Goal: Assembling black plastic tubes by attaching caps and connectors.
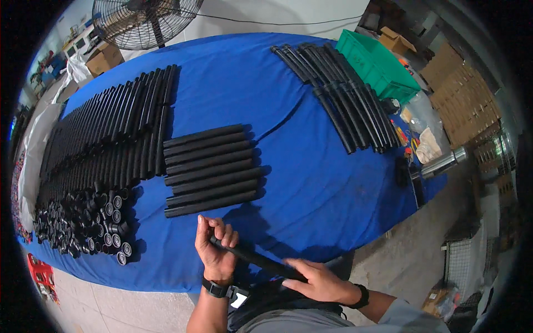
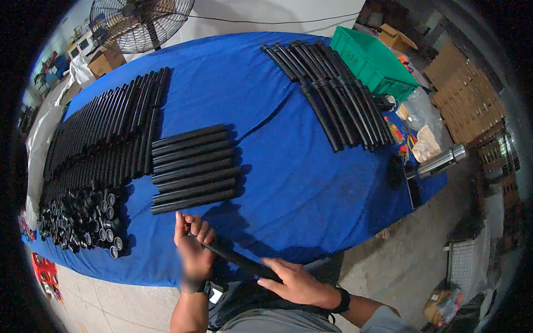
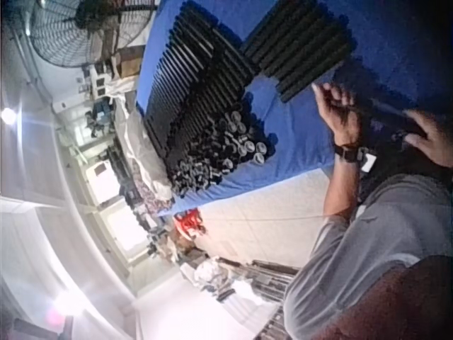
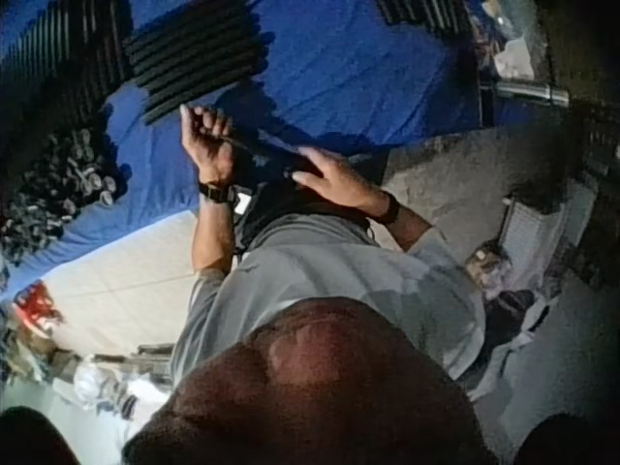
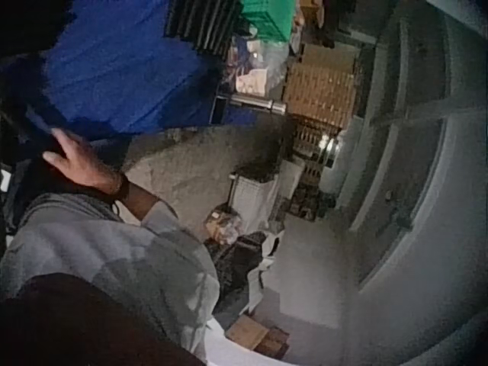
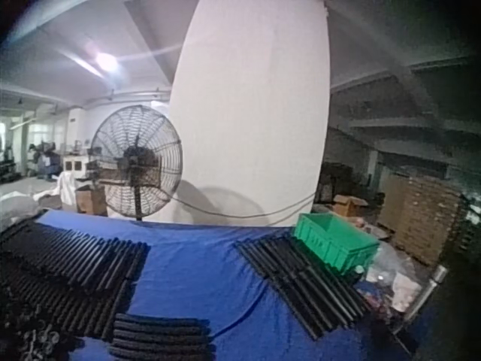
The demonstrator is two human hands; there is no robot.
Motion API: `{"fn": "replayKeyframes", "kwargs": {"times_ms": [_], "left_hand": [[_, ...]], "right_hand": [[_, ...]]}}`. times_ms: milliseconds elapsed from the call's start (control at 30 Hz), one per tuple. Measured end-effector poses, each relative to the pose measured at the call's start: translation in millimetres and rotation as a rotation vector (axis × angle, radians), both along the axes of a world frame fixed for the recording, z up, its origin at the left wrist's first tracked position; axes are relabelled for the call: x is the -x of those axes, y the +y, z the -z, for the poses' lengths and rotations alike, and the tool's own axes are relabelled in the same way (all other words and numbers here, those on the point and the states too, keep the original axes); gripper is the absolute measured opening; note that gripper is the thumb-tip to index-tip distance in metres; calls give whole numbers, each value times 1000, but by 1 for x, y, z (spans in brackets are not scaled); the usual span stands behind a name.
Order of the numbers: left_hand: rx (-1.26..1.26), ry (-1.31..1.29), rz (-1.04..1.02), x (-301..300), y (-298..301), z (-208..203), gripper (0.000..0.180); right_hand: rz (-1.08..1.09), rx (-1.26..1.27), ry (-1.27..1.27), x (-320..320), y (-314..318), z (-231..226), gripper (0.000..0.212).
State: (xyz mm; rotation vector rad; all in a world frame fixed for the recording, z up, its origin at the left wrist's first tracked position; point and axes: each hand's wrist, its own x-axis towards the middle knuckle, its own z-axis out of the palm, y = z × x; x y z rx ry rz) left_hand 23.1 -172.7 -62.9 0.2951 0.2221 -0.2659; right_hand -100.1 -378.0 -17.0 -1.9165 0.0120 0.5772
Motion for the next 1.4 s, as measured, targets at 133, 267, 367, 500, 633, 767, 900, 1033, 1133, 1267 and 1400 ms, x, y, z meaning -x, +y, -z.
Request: {"fn": "replayKeyframes", "kwargs": {"times_ms": [133,267,367,500,633,767,900,1033,1133,1267,1400], "left_hand": [[-21,5,-29,1,-3,-4,35],[32,-1,8,1,3,3,34],[62,-22,20,1,1,5,33],[19,20,-26,1,-1,-4,35],[24,-7,-9,1,-1,-3,34],[33,16,-17,1,-1,-3,35],[34,20,-23,1,-1,-4,35],[43,0,-5,1,-1,-2,35],[65,7,-14,1,-1,-2,35],[88,-14,11,1,2,4,35],[78,-93,89,0,4,8,39]], "right_hand": [[85,200,-438,7,-2,8,34],[12,-193,369,0,-14,0,33],[8,22,-379,7,0,5,32],[47,271,-446,0,-7,6,36],[82,-547,708,2,-20,17,45],[79,150,-316,7,-2,2,42],[11,-96,249,-1,-22,10,44],[49,77,-226,6,-1,-3,45],[65,173,-256,8,1,-3,43],[96,-446,644,-1,-17,1,33],[-200,101,-315,0,0,-2,30]]}}
